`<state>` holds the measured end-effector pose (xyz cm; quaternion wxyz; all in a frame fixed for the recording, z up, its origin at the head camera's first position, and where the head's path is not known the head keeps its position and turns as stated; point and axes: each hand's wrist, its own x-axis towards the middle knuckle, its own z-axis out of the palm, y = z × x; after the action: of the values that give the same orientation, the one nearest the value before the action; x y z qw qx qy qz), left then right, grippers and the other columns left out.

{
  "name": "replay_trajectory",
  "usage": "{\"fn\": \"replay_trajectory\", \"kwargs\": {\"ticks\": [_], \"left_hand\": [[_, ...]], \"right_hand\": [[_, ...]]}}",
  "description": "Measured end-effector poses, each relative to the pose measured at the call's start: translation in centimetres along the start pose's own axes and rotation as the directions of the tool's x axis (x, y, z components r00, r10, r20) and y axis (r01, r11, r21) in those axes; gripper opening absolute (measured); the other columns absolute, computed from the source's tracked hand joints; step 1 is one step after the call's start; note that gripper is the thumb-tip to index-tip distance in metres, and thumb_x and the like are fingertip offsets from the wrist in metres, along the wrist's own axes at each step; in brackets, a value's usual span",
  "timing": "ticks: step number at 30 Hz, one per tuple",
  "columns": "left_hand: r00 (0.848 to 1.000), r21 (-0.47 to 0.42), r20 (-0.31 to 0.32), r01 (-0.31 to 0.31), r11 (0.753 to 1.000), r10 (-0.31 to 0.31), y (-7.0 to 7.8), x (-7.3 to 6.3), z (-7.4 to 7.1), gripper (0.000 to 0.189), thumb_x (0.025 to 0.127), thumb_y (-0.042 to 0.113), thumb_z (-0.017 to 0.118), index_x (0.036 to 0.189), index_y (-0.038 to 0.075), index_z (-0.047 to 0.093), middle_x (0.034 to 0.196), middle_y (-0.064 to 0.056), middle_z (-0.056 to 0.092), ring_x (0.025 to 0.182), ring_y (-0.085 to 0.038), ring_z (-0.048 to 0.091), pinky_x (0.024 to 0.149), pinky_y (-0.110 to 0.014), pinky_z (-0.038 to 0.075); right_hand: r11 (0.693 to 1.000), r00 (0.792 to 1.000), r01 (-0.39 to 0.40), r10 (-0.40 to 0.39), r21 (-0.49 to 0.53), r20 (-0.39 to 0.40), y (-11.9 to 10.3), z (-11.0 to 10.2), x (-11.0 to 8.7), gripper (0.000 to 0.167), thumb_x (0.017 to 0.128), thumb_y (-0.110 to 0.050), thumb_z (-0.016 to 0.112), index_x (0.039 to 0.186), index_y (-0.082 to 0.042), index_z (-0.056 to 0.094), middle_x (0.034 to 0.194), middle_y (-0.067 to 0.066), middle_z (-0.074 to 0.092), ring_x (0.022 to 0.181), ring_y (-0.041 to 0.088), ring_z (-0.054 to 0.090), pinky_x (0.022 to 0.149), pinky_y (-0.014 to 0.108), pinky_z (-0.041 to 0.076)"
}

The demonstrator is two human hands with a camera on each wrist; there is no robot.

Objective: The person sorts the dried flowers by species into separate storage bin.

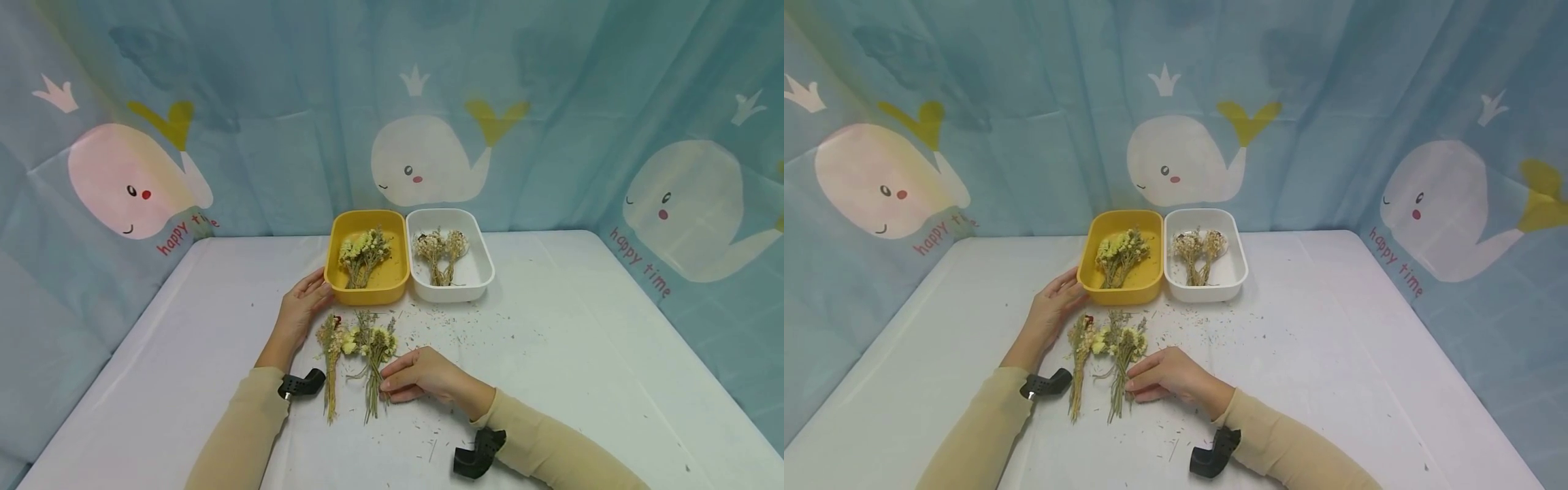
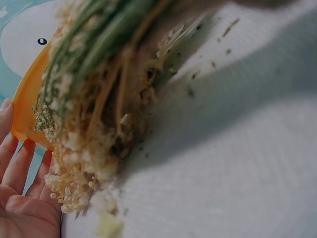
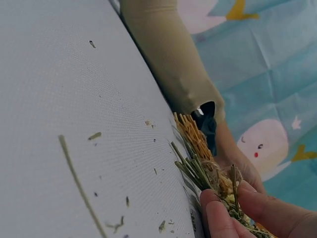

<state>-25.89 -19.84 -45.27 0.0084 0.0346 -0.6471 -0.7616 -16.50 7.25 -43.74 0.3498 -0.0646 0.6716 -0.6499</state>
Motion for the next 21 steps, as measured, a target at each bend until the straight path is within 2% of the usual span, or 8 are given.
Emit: {"fn": "replay_trajectory", "kwargs": {"ticks": [21], "left_hand": [[1.000,0.015,0.005,-0.012,1.000,0.012,-0.09,-0.02,-0.02,0.060,0.096,0.021,0.066,0.151,0.013,0.044,0.156,-0.010,0.044,0.136,-0.024,0.052,0.099,-0.023,0.056]], "right_hand": [[0.997,1.000,-0.030,0.029,0.077,0.011,0.23,0.05,0.09,0.025,0.087,0.005,0.070,0.111,0.010,0.070,0.096,0.021,0.076,0.081,0.020,0.076,0.075,0.028,0.065]]}}
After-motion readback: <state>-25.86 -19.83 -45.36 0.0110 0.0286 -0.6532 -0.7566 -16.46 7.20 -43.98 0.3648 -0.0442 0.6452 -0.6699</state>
